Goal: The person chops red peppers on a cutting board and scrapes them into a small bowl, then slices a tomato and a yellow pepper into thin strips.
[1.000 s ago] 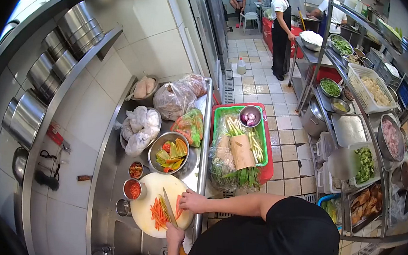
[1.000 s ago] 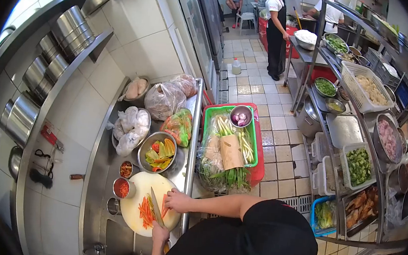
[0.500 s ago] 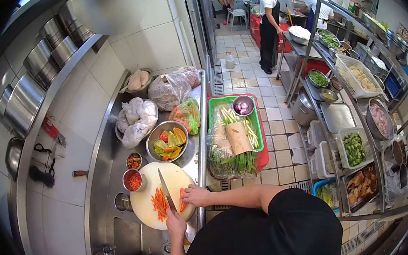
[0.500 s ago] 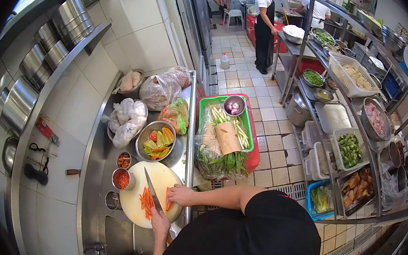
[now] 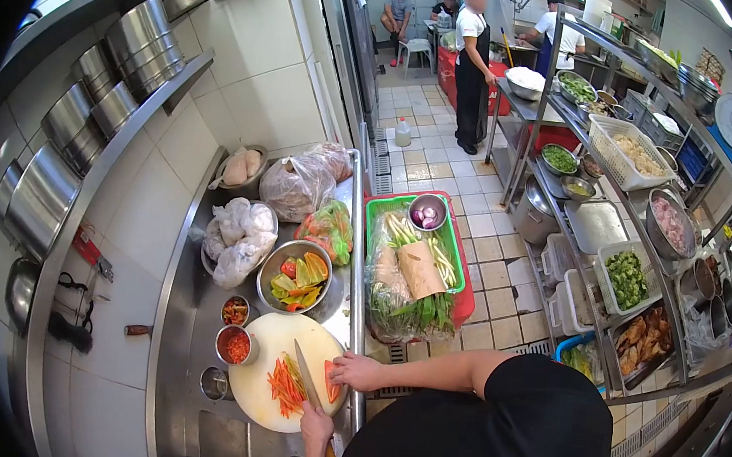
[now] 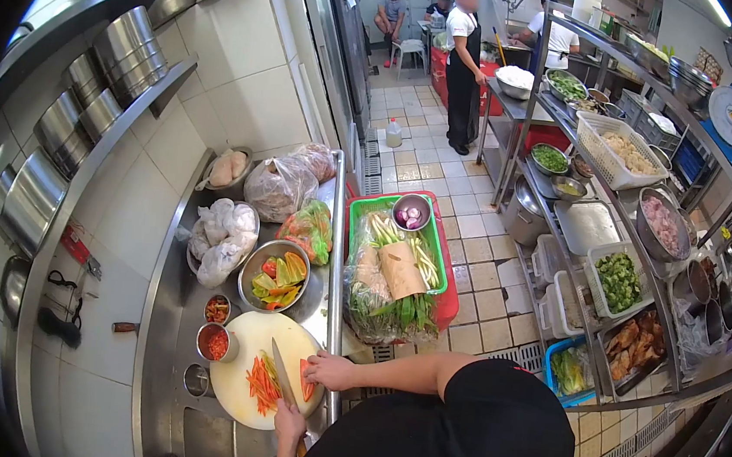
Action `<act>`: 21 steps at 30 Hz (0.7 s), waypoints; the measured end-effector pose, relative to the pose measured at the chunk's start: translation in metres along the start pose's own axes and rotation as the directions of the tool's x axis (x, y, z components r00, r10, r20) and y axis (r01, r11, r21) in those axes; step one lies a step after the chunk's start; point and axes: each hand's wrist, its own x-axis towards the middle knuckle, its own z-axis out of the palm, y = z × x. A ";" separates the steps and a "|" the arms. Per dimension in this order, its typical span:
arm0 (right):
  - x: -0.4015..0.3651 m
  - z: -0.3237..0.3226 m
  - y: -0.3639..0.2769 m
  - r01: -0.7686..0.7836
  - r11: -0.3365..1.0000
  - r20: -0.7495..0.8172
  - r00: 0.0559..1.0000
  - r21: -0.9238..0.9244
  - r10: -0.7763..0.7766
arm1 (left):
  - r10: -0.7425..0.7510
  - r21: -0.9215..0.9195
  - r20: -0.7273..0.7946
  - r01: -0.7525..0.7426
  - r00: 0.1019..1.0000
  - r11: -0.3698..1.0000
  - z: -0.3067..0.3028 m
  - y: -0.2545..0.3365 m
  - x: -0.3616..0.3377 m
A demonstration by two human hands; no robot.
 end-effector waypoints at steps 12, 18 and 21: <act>0.025 0.003 -0.008 0.031 0.997 0.091 0.996 -0.077 -0.024 | -0.074 -0.046 0.131 0.080 0.989 0.996 -0.002 0.007 0.013; 0.026 0.003 -0.011 0.014 0.994 0.106 0.994 -0.111 -0.002 | -0.058 -0.027 0.111 0.062 0.992 0.998 -0.001 0.009 0.013; 0.026 0.003 -0.011 0.015 0.992 0.105 0.994 -0.128 -0.002 | -0.052 -0.030 0.116 0.056 0.992 0.998 -0.001 0.008 0.014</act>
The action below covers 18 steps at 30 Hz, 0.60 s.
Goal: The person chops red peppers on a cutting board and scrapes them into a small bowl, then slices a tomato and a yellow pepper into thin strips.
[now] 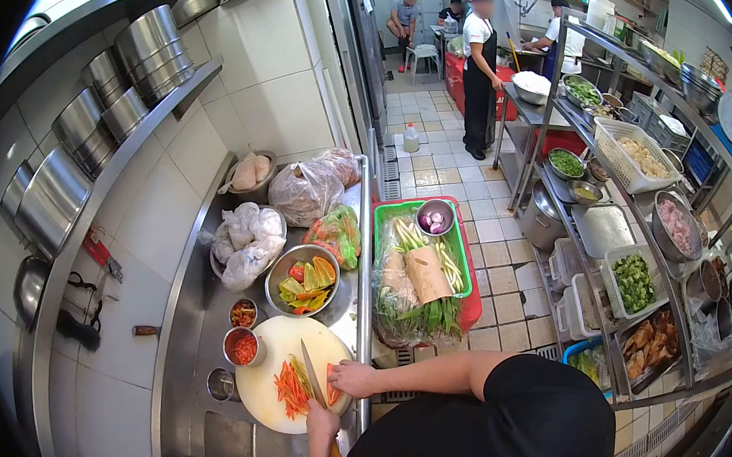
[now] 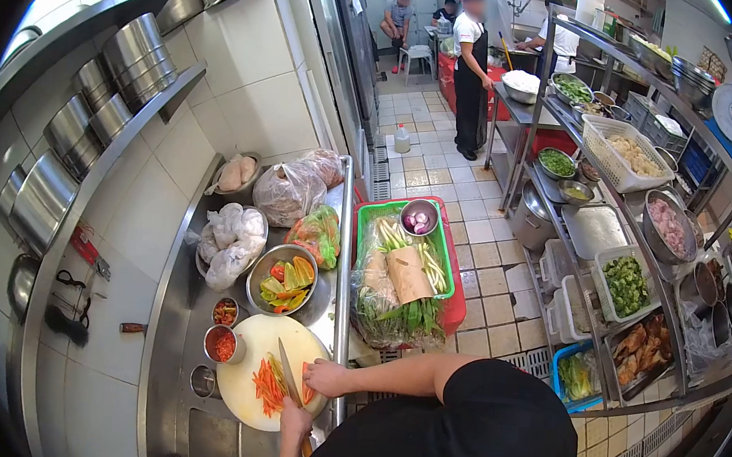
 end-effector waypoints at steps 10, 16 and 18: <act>0.002 0.002 -0.002 -0.011 0.999 0.003 1.000 -0.042 0.012 | 0.000 0.064 -0.005 0.001 1.000 0.998 -0.004 0.008 -0.007; 0.008 -0.002 -0.003 -0.005 0.996 0.083 0.996 -0.084 0.012 | 0.017 0.087 -0.003 -0.017 1.000 0.996 -0.005 0.008 -0.006; 0.009 -0.004 -0.003 0.002 0.996 0.091 0.996 -0.087 0.006 | 0.030 0.085 -0.008 -0.029 1.000 0.996 -0.004 0.008 -0.006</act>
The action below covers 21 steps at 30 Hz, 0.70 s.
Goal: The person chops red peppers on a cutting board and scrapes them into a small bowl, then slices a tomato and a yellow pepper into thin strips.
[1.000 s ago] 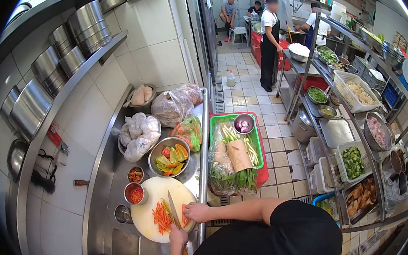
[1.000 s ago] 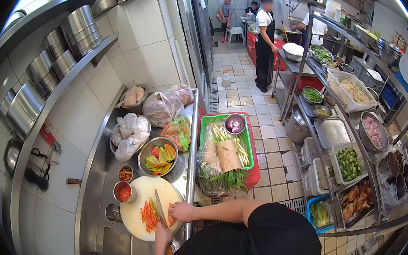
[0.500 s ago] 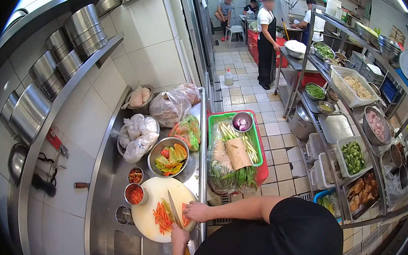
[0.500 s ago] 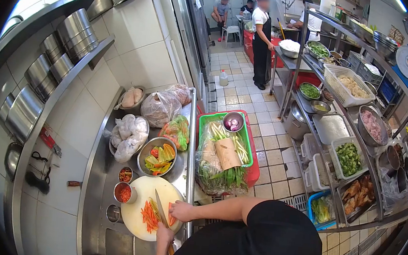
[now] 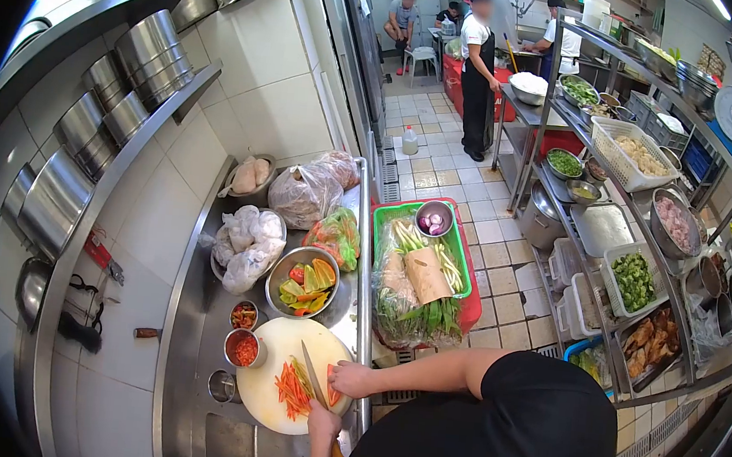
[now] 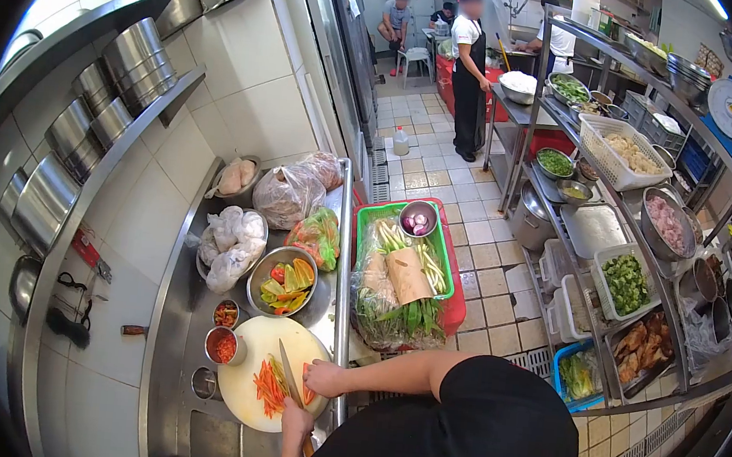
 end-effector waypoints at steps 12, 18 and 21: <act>0.007 -0.009 0.004 0.006 1.000 -0.021 1.000 0.004 -0.006 | -0.029 0.009 0.012 0.029 1.000 1.000 -0.005 0.009 0.003; -0.007 0.005 0.000 -0.044 0.993 -0.093 0.994 0.109 0.054 | 0.011 0.017 0.007 -0.011 1.000 1.000 0.002 0.002 0.008; -0.015 0.009 0.002 0.018 0.995 -0.227 0.974 0.096 0.005 | 0.008 -0.022 -0.001 -0.008 1.000 1.000 0.006 -0.003 0.010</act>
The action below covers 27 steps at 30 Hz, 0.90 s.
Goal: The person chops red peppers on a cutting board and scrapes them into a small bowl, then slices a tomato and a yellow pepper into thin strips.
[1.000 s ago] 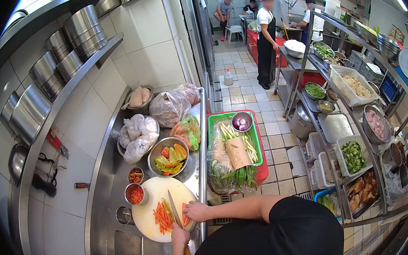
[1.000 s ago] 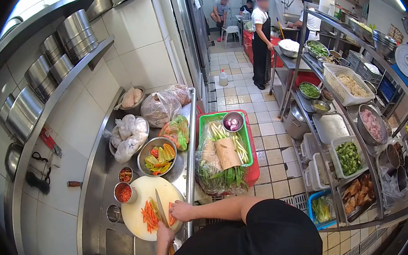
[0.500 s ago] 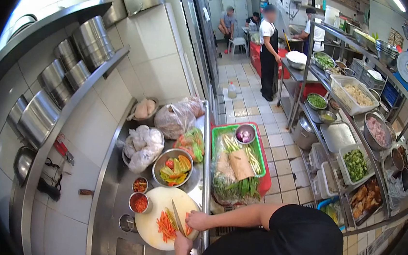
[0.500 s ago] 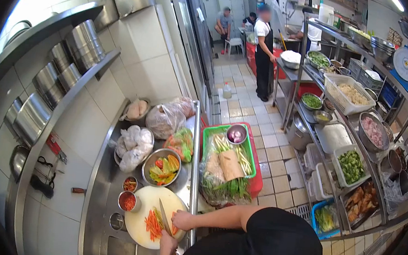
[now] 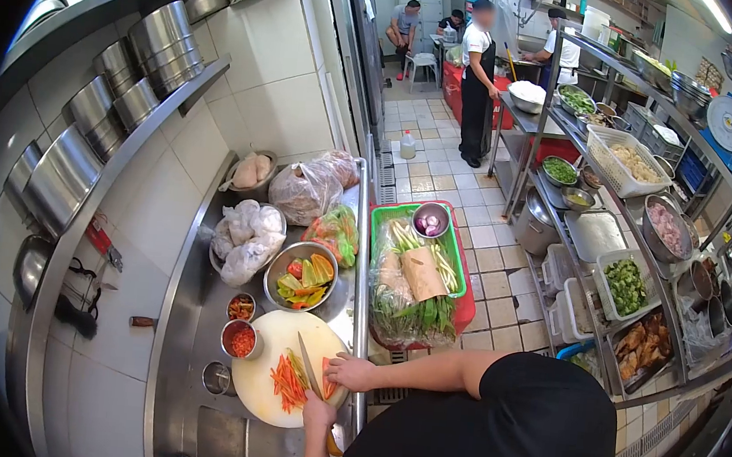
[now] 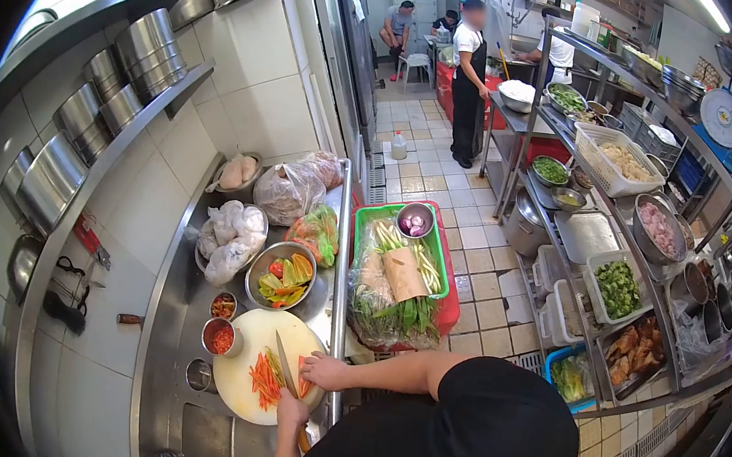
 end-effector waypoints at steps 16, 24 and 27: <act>0.004 0.011 -0.003 -0.180 0.975 0.153 0.975 0.127 0.160 | 0.186 -0.219 -0.115 -0.208 0.976 0.953 -0.004 0.001 -0.003; -0.002 -0.001 0.017 0.060 0.987 -0.059 0.997 0.147 -0.052 | -0.060 -0.026 -0.017 0.060 0.998 0.998 -0.002 0.002 -0.036; 0.003 0.001 0.021 0.121 0.980 -0.074 0.991 0.161 -0.111 | -0.139 -0.027 -0.001 0.139 0.990 0.990 -0.001 0.010 -0.066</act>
